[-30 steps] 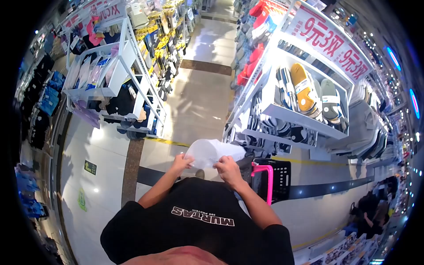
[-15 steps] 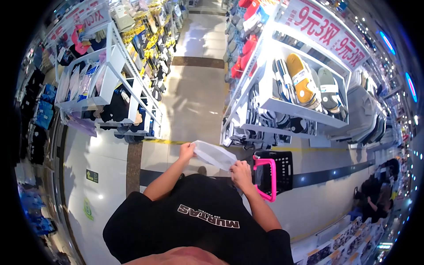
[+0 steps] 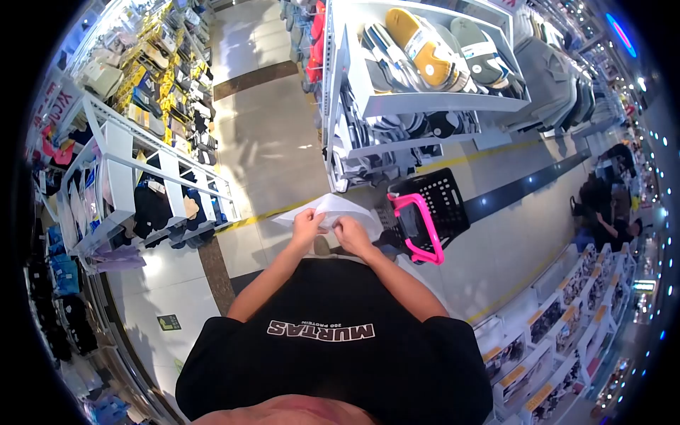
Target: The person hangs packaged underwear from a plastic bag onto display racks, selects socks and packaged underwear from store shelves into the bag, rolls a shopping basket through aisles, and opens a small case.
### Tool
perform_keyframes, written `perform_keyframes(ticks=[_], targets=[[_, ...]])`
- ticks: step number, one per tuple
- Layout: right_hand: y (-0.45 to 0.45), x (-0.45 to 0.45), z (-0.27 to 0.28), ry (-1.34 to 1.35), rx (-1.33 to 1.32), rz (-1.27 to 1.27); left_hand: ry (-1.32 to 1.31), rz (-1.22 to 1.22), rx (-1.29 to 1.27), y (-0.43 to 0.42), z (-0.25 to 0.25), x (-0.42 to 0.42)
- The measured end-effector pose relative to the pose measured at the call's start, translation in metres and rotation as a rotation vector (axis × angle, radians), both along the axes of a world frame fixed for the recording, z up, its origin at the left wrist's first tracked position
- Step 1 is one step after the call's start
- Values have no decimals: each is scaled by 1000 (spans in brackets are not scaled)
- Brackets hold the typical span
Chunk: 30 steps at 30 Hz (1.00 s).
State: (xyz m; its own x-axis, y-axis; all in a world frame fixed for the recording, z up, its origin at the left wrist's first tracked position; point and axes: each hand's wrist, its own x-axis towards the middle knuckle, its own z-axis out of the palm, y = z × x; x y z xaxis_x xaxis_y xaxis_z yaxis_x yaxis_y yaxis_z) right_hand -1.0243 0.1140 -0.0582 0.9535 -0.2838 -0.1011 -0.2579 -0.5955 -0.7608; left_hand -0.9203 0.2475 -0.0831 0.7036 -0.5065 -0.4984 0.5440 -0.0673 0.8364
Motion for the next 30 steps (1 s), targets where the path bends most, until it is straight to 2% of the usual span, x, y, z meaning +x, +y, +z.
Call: perform_keyframes(ticks=[2, 5, 6, 9, 10, 13, 14, 15, 16, 17, 18, 20, 21, 22, 24, 25, 26, 27, 28, 29, 30], targets=[[2, 1, 5, -65, 24, -111, -28, -25, 42, 6, -2, 0], [-1, 5, -17, -167, -51, -83, -27, -77, 36, 9, 5, -1], [-3, 3, -18, 3, -72, -61, -13, -97, 25, 10, 8, -3], [-5, 5, -22, 79, 52, -79, 4, -209, 49, 6, 13, -5], [-10, 7, -25, 64, 105, 39, 17, -137, 34, 3, 13, -6], [-19, 10, -30, 502, 191, 376, 72, 63, 35, -4, 6, 0], [-17, 5, -30, 541, 271, 461, 106, 119, 65, -5, 3, 5], [-17, 0, -34, 487, 305, 552, 141, 176, 96, -3, -5, 9], [-18, -3, -41, 430, 335, 642, 254, 208, -10, 3, -42, 15], [-20, -5, -46, 370, 366, 730, 286, 274, -4, 0, -37, 18], [-25, -1, -47, 489, 484, 704, 317, 338, 3, -3, -26, 21], [-38, 22, -20, 526, 364, 766, 386, 415, 3, -4, -14, 30], [-47, 34, -2, 541, 300, 793, 309, 440, -2, -7, -19, 35], [-56, 38, 8, 293, 280, 720, 234, 465, -8, -10, -33, 39], [-81, 62, 58, 76, 355, 499, 102, 456, 6, -16, -44, 47], [-102, 77, 74, 15, 458, 410, 47, 422, 30, -17, -46, 51], [-121, 89, 101, 12, 425, 276, -9, 389, 56, -18, -46, 52], [-145, 104, 94, -78, 348, 147, -23, 341, 120, -20, -32, 50], [-168, 117, 86, -197, 79, -5, -37, 292, 185, -25, -3, 47], [-194, 131, 80, -142, -7, -108, -53, 241, 249, -30, 16, 45], [-214, 143, 65, -254, -260, -208, -73, 224, 274, -33, 20, 41]])
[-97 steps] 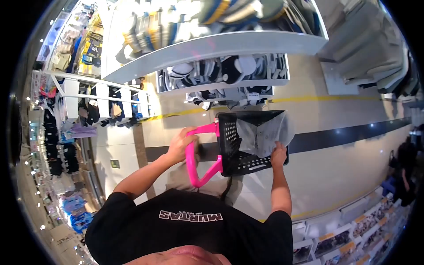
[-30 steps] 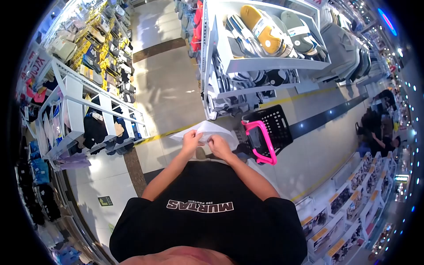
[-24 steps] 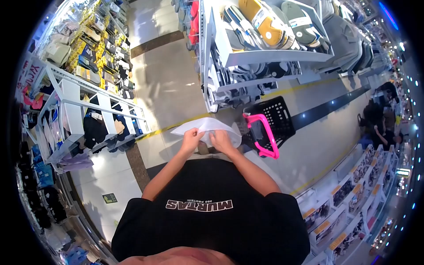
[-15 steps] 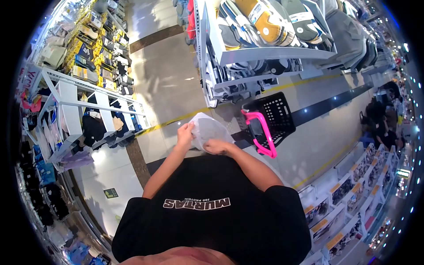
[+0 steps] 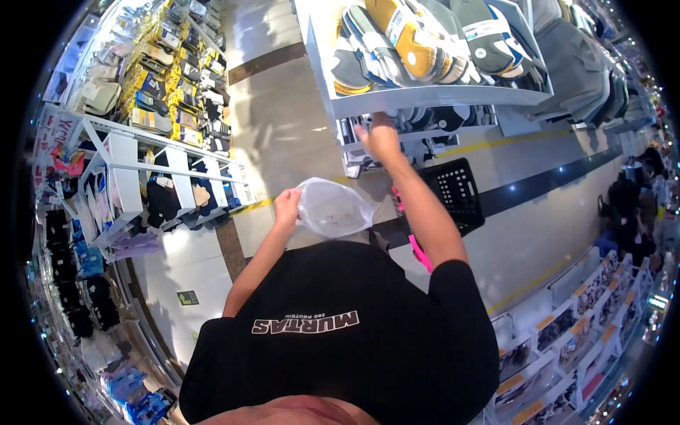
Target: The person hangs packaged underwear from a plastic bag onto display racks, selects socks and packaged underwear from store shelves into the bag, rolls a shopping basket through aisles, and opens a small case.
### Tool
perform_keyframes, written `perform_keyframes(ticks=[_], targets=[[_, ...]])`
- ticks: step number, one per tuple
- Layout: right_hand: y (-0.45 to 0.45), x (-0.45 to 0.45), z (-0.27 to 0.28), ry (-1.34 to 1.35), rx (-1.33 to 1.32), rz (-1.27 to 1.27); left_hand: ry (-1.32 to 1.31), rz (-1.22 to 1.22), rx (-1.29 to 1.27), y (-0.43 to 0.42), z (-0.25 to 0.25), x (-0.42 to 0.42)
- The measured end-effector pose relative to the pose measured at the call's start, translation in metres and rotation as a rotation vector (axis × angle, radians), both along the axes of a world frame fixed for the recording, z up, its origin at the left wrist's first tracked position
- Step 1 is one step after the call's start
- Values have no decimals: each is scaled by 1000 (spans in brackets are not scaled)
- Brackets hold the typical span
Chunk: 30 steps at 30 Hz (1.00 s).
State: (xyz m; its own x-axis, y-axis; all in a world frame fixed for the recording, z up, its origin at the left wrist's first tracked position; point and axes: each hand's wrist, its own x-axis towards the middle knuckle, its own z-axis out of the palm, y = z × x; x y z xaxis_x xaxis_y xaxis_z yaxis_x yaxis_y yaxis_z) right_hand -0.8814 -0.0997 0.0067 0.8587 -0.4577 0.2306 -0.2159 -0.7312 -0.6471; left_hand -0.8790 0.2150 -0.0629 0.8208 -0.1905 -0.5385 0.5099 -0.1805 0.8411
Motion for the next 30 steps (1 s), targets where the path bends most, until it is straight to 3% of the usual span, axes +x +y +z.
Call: perform_keyframes(ticks=[1, 2, 5, 9, 13, 18, 20, 23, 27, 28, 30], targets=[[-28, 15, -22, 50, -263, 51, -13, -18, 26, -2, 2, -5], [-35, 24, -20, 171, -348, -7, -26, -34, 52, -3, 3, -10], [-54, 41, -57, 189, -510, 99, -34, -5, 75, -1, 6, -29], [-59, 63, -55, 304, -349, 118, -95, 89, 55, 8, 6, -52], [-120, 101, -149, -36, -471, 145, -65, 134, 73, 24, 0, -52], [-108, 68, -59, -312, -762, 69, 29, 118, 95, 28, 16, -50], [-103, 65, -61, -321, -800, 23, 2, 78, 108, 28, 15, -46], [-124, 69, -95, -26, -643, 55, -84, 82, 76, 18, 13, -42], [-117, 35, -36, 292, -443, 142, -245, 44, 125, 22, -21, -29], [-119, 18, -36, 316, -732, 307, -252, 29, 180, 21, -22, -26], [-97, -19, -10, 111, 190, 134, -221, 59, 120, 14, -21, -23]])
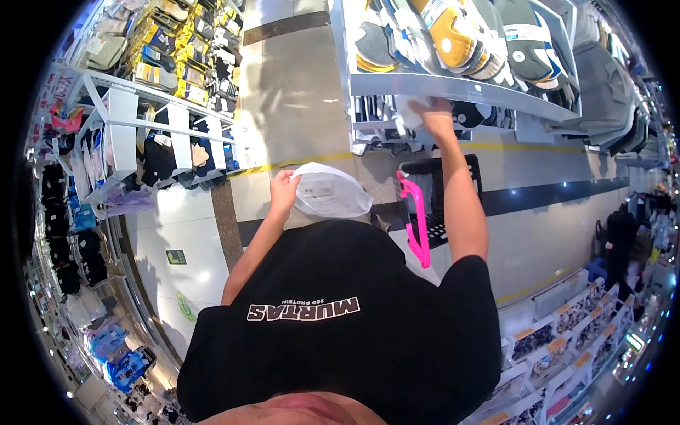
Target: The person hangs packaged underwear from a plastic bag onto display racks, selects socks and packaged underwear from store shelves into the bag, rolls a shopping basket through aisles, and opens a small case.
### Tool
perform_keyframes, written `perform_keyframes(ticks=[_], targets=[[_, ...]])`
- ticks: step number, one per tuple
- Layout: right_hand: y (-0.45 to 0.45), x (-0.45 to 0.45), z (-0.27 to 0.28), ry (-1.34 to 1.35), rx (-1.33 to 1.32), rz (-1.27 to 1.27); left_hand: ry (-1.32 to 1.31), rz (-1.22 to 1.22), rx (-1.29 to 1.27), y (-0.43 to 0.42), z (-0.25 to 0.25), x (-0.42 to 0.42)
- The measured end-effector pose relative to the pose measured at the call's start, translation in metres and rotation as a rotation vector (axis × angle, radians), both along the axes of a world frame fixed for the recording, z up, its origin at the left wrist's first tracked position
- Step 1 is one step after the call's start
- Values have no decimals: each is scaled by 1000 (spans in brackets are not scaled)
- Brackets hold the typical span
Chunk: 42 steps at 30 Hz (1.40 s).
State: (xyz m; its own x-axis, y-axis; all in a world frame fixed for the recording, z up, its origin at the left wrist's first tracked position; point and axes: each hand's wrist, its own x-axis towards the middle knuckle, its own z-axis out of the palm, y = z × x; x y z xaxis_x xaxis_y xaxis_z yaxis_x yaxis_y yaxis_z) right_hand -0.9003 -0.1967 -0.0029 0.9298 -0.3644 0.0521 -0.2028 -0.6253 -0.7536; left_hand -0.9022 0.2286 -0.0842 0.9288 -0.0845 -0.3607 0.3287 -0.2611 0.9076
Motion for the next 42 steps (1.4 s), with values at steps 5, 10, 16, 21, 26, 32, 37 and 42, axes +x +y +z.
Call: perform_keyframes(ticks=[5, 10, 16, 21, 26, 32, 37, 42], targets=[[28, -65, 12, -22, 886, -181, -37, -78, 37, -21, 6, 12], [57, -110, 54, 210, 812, 101, -53, -81, 79, -36, 6, 21], [76, -115, 56, 489, 653, 455, -2, -48, 124, -55, 28, 32], [90, -98, -3, 500, 392, 484, -134, -142, 5, -69, 17, 13], [134, -70, -50, 356, 291, 391, -289, -298, 156, -81, 27, -22], [170, -70, -18, 219, 176, 211, -250, -163, 139, -68, 22, -7], [173, -70, -41, 161, 280, 192, -267, -316, 102, -78, 34, -16], [164, -71, -176, 493, 423, 136, -161, -412, -206, -107, 55, -34]])
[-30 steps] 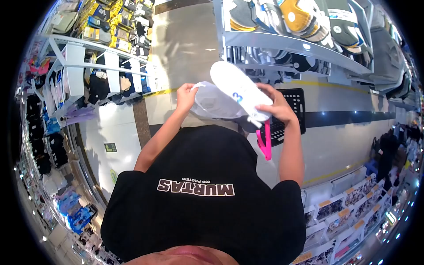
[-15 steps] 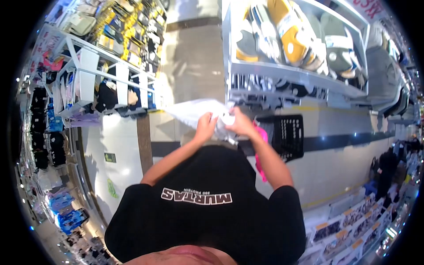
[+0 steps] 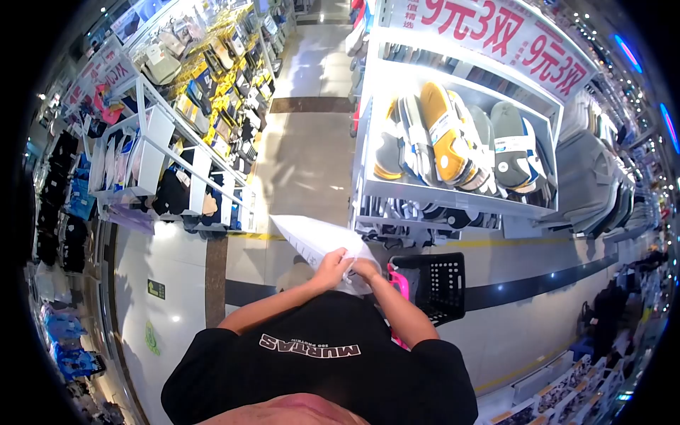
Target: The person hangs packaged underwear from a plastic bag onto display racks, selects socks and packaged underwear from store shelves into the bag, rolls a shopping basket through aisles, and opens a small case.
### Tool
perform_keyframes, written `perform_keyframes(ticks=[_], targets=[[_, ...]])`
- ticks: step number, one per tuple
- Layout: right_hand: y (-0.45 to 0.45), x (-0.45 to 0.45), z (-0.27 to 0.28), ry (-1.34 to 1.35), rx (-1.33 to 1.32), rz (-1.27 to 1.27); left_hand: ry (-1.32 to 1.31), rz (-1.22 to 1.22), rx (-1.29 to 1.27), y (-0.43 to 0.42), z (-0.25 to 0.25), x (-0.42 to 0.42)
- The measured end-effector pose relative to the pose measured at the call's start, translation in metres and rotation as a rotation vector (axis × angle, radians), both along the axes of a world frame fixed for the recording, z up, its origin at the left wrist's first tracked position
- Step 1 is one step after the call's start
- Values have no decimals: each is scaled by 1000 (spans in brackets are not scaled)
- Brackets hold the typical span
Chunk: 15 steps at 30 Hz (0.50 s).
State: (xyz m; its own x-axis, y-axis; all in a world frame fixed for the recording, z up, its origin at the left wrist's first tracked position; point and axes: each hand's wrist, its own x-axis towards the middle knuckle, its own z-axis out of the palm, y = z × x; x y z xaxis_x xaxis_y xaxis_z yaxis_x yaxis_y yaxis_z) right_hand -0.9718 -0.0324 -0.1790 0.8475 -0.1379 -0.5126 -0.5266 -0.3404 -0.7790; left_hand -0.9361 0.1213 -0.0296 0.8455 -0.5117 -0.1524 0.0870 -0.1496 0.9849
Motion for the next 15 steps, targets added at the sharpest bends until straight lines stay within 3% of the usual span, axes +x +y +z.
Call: perform_keyframes(ticks=[3, 4, 5, 7, 12, 15], targets=[[-17, 15, -34, -30, -321, 387, -36, 33, -41, -1, 16, 2], [-7, 27, -37, 172, -430, 367, -103, 110, 12, 0, 5, 5], [-6, 25, -36, 150, -373, 306, -55, 129, 9, 5, -5, 5], [1, 18, 22, 105, -256, 186, 44, 166, 5, 14, 4, 8], [5, 11, 20, 166, -254, 229, 10, 226, 143, 25, 20, 16], [5, 10, 24, 50, -318, 285, 25, 258, 136, 30, 27, 15]])
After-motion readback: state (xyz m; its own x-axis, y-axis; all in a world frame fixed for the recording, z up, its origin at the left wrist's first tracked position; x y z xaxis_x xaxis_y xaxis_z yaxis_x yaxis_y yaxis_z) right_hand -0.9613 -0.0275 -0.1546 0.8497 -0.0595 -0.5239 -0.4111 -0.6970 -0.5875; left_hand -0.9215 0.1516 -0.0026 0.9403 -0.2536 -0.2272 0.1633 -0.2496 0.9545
